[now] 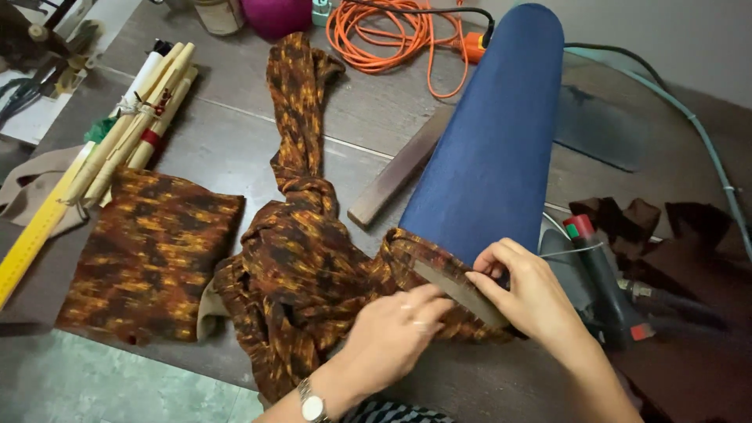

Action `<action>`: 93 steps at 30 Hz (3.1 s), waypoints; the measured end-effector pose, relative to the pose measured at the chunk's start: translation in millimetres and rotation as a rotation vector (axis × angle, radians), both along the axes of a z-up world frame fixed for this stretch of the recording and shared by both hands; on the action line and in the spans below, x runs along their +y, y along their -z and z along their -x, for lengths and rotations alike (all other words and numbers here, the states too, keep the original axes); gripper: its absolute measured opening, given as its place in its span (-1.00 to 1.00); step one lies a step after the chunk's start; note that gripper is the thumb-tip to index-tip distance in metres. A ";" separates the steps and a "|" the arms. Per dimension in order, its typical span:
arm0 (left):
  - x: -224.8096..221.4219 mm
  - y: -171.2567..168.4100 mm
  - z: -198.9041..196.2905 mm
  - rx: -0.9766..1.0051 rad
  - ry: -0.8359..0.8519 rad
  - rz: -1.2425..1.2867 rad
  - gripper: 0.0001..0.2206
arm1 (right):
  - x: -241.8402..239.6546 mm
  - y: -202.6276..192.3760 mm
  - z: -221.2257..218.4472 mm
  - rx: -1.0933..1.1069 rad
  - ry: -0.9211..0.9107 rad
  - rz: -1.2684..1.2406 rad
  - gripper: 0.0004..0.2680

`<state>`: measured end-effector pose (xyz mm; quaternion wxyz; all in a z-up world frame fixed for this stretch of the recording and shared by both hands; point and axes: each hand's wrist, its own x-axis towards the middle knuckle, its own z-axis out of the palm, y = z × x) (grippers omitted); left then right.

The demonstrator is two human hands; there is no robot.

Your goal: Ironing and pressing the seams of a patterned garment using a steam iron and a wooden clapper on a sleeve board.

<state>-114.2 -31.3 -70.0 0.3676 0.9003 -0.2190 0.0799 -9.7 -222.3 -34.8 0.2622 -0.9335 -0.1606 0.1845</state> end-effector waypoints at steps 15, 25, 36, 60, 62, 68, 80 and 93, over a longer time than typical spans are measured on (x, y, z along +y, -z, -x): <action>76.5 -95.4 0.9 0.334 0.583 0.143 -0.96 | -15.7 -16.6 13.1 0.128 0.231 -0.104 -0.92; 98.3 -78.5 9.0 0.231 -0.280 -0.464 -0.66 | -46.0 -18.4 32.4 0.094 0.221 -0.356 -0.95; 85.6 -163.3 -7.5 0.244 0.221 -0.133 -0.80 | -147.6 -27.7 73.1 0.245 0.297 -0.645 -0.90; 64.6 -41.9 -78.4 0.710 -0.100 -0.023 -0.84 | -105.4 59.1 63.0 0.302 0.483 -0.844 -0.92; 63.1 -47.0 -70.2 0.773 -0.067 0.079 -0.86 | -139.3 96.9 74.3 0.385 0.479 -0.896 -0.91; 55.8 -39.3 -83.6 0.639 -0.099 0.008 -0.88 | -128.9 102.9 47.1 0.377 0.544 -0.895 -0.88; 46.1 -0.1 -103.8 0.087 -0.204 -0.313 -0.88 | -111.6 105.7 15.7 0.334 0.534 -0.730 -0.88; 25.3 -14.3 -64.9 -0.175 0.246 -0.402 -0.68 | -87.8 32.2 10.3 0.475 0.527 -0.369 -0.88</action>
